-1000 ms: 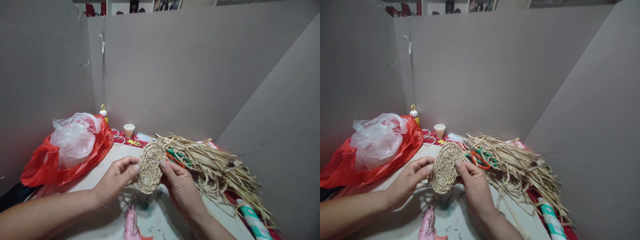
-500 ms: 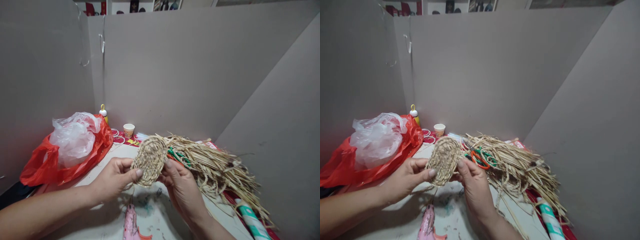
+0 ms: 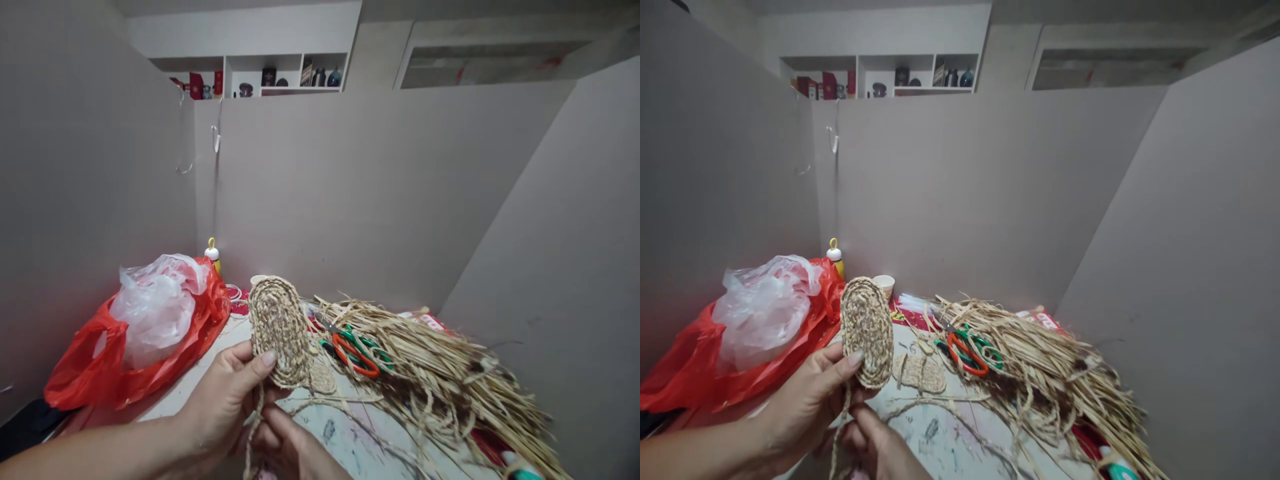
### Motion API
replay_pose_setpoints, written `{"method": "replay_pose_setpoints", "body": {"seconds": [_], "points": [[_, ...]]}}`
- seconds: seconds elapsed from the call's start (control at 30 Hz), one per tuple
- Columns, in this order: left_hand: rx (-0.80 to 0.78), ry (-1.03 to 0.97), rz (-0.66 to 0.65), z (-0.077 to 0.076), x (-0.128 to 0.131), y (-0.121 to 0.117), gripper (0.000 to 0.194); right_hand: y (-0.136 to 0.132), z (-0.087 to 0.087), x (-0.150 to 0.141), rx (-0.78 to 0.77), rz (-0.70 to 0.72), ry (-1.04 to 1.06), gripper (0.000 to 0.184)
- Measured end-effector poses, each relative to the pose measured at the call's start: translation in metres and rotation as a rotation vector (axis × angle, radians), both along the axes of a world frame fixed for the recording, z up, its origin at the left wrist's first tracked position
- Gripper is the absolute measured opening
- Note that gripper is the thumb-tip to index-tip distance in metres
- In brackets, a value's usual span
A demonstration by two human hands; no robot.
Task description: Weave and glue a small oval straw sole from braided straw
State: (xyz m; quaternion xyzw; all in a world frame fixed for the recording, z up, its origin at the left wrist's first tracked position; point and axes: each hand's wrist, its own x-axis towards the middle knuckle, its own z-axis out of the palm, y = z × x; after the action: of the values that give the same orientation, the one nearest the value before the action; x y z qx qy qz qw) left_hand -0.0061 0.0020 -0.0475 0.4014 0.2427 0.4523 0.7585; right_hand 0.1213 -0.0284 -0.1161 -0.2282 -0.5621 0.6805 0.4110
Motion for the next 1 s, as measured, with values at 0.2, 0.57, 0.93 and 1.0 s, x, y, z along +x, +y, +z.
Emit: {"method": "replay_pose_setpoints", "body": {"seconds": [0.2, 0.57, 0.93, 1.0], "points": [[0.051, 0.026, 0.034, 0.003, -0.005, 0.006, 0.02, -0.001, -0.004, 0.014, -0.011, -0.281, -0.061, 0.047], [0.052, 0.041, 0.055, 0.011, -0.008, 0.014, 0.019, -0.008, 0.013, 0.027, 0.267, -0.644, -0.378, 0.029], [0.102, 0.193, -0.003, 0.012, -0.014, 0.024, 0.026, 0.0, 0.033, 0.047, 0.83, -0.705, -0.585, 0.012], [0.115, 0.22, -0.014, 0.013, -0.015, 0.025, 0.029, 0.0, 0.036, 0.049, 0.864, -0.713, -0.592, 0.013]]}}
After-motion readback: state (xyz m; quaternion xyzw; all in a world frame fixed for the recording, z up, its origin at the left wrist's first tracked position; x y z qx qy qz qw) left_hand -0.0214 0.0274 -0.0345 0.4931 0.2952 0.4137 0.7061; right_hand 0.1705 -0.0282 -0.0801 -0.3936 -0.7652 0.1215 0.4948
